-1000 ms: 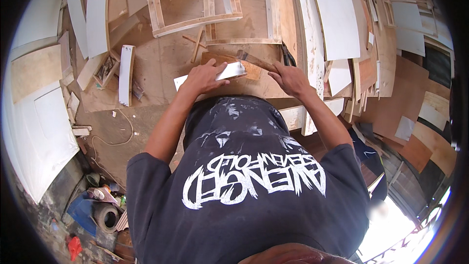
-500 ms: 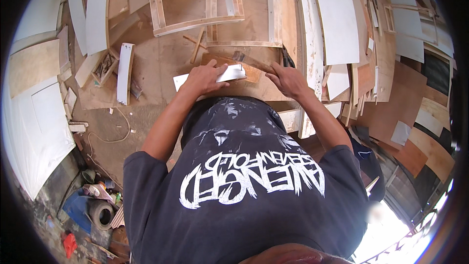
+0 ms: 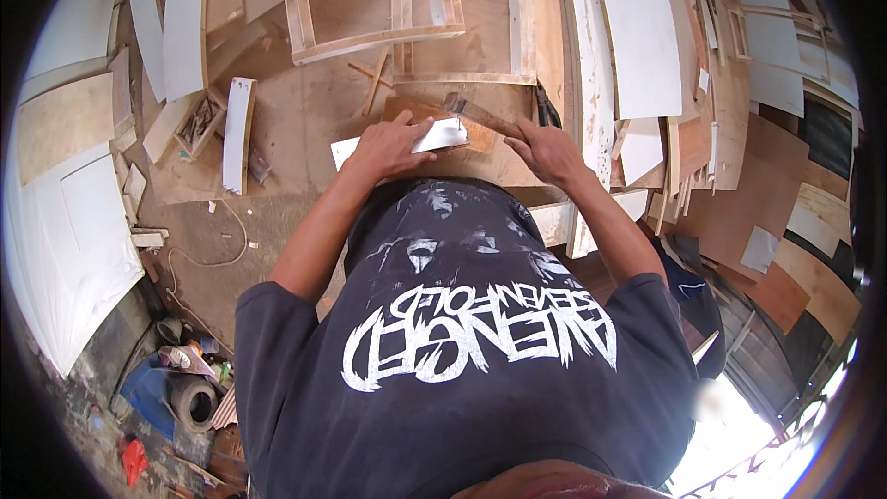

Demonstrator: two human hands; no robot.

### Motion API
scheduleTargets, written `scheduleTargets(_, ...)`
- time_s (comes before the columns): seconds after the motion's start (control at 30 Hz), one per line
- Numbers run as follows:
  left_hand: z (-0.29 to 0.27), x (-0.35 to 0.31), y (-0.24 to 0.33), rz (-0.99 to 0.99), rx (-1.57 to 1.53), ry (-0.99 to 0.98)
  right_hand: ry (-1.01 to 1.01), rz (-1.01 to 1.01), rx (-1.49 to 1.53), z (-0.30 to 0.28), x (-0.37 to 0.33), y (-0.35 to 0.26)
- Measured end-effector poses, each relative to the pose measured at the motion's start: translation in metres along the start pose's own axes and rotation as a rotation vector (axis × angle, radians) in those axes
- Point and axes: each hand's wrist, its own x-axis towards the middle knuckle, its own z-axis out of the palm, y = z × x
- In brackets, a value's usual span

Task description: The person hammers nails into wooden boards and uses pliers to pull out a nail while assembling a wooden frame.

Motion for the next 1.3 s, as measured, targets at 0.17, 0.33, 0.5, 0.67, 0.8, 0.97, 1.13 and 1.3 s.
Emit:
scheduleTargets(0.17, -0.001, 0.001, 0.0, -0.019, 0.003, -0.009, -0.039, 0.017, -0.061, -0.004, 0.0, 0.002)
scheduleTargets(0.33, 0.007, -0.004, 0.0, 0.002, -0.018, 0.061, 0.059, 0.133, 0.198, -0.003, -0.014, -0.005)
scheduleTargets(0.5, 0.029, -0.015, -0.007, 0.09, 0.036, 0.292, 0.207, 0.234, 0.365, 0.024, -0.036, -0.001)
scheduleTargets(0.67, 0.061, -0.006, -0.008, 0.136, -0.048, 0.539, 0.267, 0.414, 0.649, 0.072, -0.058, 0.002)
scheduleTargets(0.8, 0.068, -0.001, -0.006, 0.128, 0.032, 0.527, 0.227, 0.498, 0.549, 0.076, -0.056, -0.024)
scheduleTargets(0.97, 0.071, -0.002, -0.005, 0.131, 0.076, 0.541, 0.242, 0.453, 0.445, 0.078, -0.054, -0.051)
scheduleTargets(1.13, 0.074, 0.005, -0.009, 0.117, 0.136, 0.487, 0.193, 0.509, 0.35, 0.071, -0.053, -0.069)
scheduleTargets(1.3, 0.069, 0.004, -0.007, 0.142, 0.132, 0.479, 0.417, 0.598, 0.35, 0.089, -0.058, -0.087)
